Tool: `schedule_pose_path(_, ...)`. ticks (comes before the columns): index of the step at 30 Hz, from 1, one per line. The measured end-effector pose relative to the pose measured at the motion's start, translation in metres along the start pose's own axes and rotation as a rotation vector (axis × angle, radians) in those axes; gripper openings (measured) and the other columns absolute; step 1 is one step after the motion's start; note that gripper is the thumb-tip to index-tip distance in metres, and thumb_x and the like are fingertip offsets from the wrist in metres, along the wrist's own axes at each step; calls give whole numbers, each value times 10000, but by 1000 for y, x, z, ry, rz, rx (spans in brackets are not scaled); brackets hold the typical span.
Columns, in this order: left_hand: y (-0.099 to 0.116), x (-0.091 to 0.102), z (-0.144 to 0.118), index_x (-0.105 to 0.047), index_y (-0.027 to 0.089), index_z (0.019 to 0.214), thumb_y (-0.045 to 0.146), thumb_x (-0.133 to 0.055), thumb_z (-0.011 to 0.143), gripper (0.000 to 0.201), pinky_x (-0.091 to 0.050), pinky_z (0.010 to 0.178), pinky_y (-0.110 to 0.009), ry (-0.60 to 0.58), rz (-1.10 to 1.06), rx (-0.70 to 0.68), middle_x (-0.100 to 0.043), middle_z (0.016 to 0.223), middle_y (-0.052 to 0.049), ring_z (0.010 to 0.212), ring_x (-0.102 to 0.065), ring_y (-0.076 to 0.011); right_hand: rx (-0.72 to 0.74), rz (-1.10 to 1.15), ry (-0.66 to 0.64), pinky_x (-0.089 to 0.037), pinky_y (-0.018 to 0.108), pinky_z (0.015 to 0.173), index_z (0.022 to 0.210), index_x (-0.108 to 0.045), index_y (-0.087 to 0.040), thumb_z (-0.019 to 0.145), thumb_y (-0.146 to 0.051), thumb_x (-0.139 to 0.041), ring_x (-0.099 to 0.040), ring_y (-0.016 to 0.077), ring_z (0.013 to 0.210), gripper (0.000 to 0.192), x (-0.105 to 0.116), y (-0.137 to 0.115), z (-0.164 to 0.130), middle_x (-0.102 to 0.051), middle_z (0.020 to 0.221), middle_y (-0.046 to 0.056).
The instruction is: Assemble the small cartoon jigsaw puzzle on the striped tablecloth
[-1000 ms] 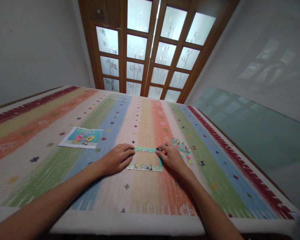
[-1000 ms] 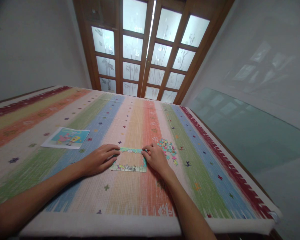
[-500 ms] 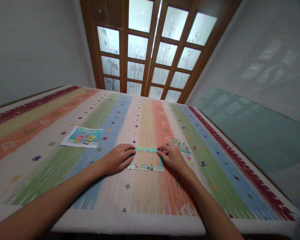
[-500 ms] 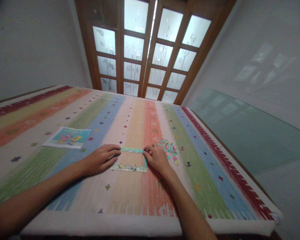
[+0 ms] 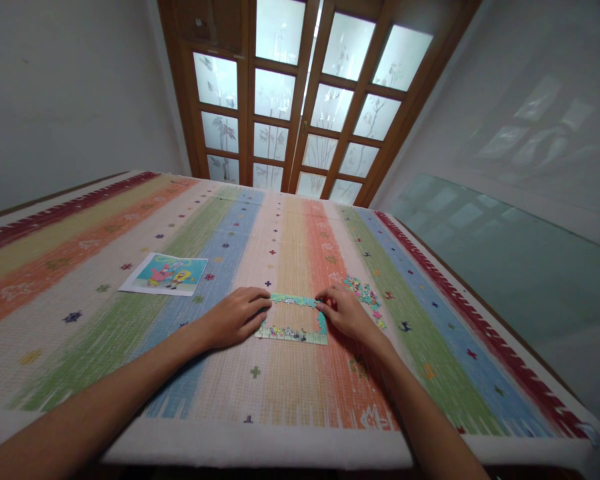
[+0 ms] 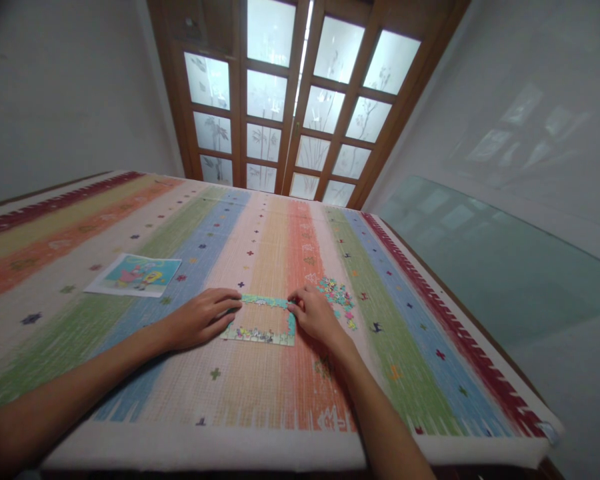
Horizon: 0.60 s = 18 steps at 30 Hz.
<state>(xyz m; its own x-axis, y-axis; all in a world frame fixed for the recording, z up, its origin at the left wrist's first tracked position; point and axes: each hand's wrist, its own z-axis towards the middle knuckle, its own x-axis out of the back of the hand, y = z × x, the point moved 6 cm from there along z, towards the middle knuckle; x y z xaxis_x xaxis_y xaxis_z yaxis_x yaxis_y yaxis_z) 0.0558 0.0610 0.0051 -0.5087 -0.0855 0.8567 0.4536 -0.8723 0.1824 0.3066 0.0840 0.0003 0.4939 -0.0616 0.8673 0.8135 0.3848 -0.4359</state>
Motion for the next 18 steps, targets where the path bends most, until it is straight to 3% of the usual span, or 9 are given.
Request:
schedule_pose_path(7, 0, 0, -1, -618, 175, 1201, 242, -441, 1062, 235, -546, 995, -438, -2, -4, 6, -663, 1212, -125, 1129, -648, -247, 31, 25, 33, -423, 302, 738, 894, -645, -195, 858, -82, -663, -562, 180, 785, 120, -1, 0, -1, -643, 879, 38)
schedule_pose_path(18, -1, 0, -1, -615, 186, 1196, 238, -441, 1057, 228, -548, 988, -434, -8, -9, 11, -664, 1208, -120, 1123, -647, -241, 103, 23, 19, -455, 336, 783, 897, -674, -195, 865, -90, -696, -608, 210, 835, 112, 3, -7, -1, -669, 871, 51)
